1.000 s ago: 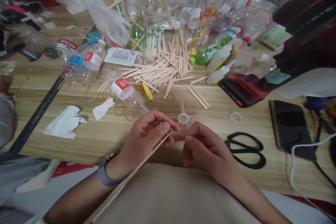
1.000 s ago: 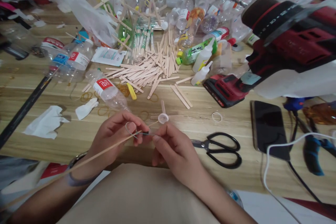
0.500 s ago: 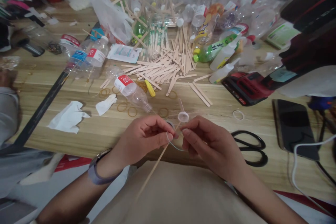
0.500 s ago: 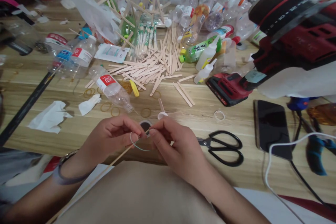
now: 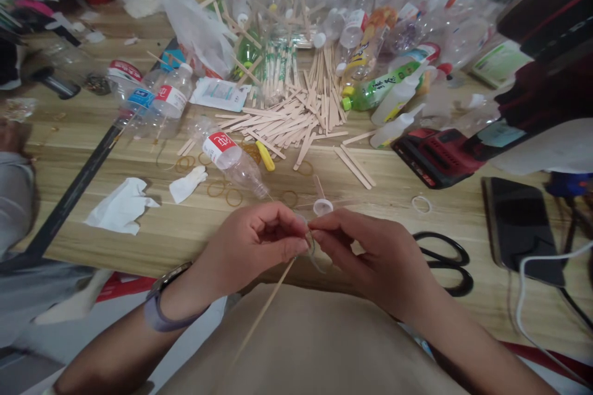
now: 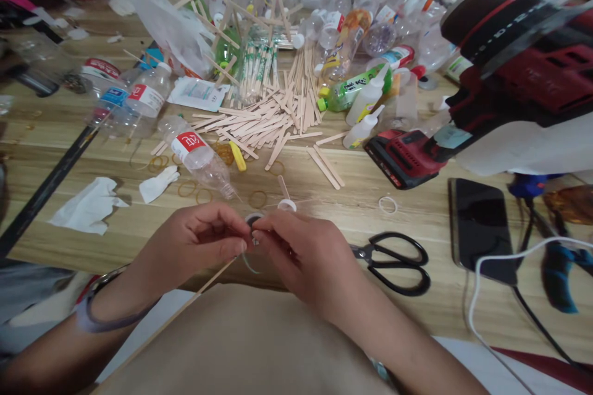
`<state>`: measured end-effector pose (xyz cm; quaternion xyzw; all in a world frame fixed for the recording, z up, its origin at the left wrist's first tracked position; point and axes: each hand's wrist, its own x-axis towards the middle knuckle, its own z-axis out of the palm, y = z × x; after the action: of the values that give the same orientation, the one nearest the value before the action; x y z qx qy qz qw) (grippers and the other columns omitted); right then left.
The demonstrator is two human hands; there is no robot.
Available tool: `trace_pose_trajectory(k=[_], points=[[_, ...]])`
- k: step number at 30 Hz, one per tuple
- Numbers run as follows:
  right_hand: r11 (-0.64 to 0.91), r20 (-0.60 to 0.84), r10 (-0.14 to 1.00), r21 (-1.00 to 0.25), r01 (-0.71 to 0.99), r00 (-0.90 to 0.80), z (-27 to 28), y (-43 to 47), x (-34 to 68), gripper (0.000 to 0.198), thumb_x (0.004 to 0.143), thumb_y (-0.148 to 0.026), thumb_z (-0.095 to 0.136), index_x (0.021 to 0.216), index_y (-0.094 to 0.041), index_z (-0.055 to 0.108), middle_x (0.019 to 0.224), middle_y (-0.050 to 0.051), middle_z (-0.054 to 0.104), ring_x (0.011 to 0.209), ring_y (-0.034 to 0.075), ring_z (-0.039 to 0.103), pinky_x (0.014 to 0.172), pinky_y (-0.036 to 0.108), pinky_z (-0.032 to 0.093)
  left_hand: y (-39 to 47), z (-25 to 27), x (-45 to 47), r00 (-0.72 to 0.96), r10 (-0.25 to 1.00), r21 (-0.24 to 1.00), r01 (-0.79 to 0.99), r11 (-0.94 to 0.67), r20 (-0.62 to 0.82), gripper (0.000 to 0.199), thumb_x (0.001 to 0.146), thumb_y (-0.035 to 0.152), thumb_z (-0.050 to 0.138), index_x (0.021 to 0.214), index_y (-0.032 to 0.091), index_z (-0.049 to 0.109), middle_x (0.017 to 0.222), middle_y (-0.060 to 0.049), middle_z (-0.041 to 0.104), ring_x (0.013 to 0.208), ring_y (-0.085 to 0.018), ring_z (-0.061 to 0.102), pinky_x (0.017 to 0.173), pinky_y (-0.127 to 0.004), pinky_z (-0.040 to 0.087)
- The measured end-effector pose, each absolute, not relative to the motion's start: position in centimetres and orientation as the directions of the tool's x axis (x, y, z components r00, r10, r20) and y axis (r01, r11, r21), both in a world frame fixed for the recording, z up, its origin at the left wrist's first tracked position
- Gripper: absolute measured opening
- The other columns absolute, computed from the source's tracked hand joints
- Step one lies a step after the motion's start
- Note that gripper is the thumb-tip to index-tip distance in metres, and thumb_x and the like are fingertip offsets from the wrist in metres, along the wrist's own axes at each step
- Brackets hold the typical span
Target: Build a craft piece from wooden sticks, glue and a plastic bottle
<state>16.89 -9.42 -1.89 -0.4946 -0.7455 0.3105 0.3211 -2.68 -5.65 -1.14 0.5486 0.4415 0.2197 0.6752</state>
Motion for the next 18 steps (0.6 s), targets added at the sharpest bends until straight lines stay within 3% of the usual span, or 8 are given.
trace_pose_trajectory(k=[5, 9, 12, 14, 18], points=[[0.461, 0.269, 0.882, -0.668, 0.584, -0.388, -1.74, -9.27, 16.83, 0.016, 0.095, -0.019, 0.051, 0.088, -0.021, 0.065, 0.071, 0.0, 0.066, 0.056, 0.011, 0.056, 0.052, 0.022, 0.036, -5.57, -1.15, -2.64, 0.497, 0.77, 0.914, 0.161, 0.372, -0.401, 0.028, 0.073, 0.027, 0.078, 0.092, 0.02, 0.06, 0.08, 0.0, 0.073, 0.074, -0.015, 0.067, 0.067, -0.025, 0.05], [0.54, 0.319, 0.842, -0.509, 0.67, -0.436, -1.98, -9.25, 16.97, 0.024, 0.097, -0.018, 0.046, 0.082, -0.02, 0.065, 0.069, 0.002, 0.066, 0.056, 0.013, 0.058, 0.051, 0.025, 0.035, -5.36, -1.44, -2.66, 0.525, 0.735, 0.898, 0.155, 0.412, -0.428, 0.031, 0.073, 0.026, 0.078, 0.1, 0.02, 0.064, 0.078, 0.001, 0.073, 0.071, -0.014, 0.066, 0.067, -0.025, 0.049], [0.589, 0.362, 0.806, -0.399, 0.703, -0.469, -2.35, -9.23, 17.1, 0.024, 0.096, -0.016, 0.045, 0.088, -0.019, 0.067, 0.071, 0.004, 0.068, 0.057, 0.015, 0.06, 0.051, 0.026, 0.036, -5.13, -1.69, -2.63, 0.556, 0.706, 0.884, 0.126, 0.451, -0.439, 0.036, 0.073, 0.025, 0.078, 0.107, 0.02, 0.067, 0.075, 0.002, 0.072, 0.068, -0.012, 0.064, 0.065, -0.024, 0.047], [0.596, 0.39, 0.797, -0.384, 0.705, -0.461, -2.48, -9.23, 17.11, 0.024, 0.096, -0.015, 0.045, 0.095, -0.02, 0.068, 0.073, 0.004, 0.07, 0.059, 0.015, 0.062, 0.053, 0.026, 0.039, -4.95, -1.77, -2.59, 0.578, 0.682, 0.871, 0.113, 0.479, -0.449, 0.037, 0.072, 0.024, 0.078, 0.107, 0.02, 0.068, 0.073, 0.002, 0.071, 0.065, -0.011, 0.062, 0.062, -0.023, 0.046], [0.542, 0.416, 0.833, -0.485, 0.687, -0.364, -2.35, -9.27, 16.82, 0.022, 0.097, -0.017, 0.046, 0.1, -0.02, 0.068, 0.074, 0.001, 0.071, 0.06, 0.014, 0.065, 0.053, 0.023, 0.043, -4.66, -1.7, -2.51, 0.612, 0.62, 0.838, 0.135, 0.529, -0.491, 0.033, 0.07, 0.027, 0.079, 0.101, 0.018, 0.07, 0.074, 0.001, 0.07, 0.063, -0.01, 0.059, 0.059, -0.021, 0.044]])
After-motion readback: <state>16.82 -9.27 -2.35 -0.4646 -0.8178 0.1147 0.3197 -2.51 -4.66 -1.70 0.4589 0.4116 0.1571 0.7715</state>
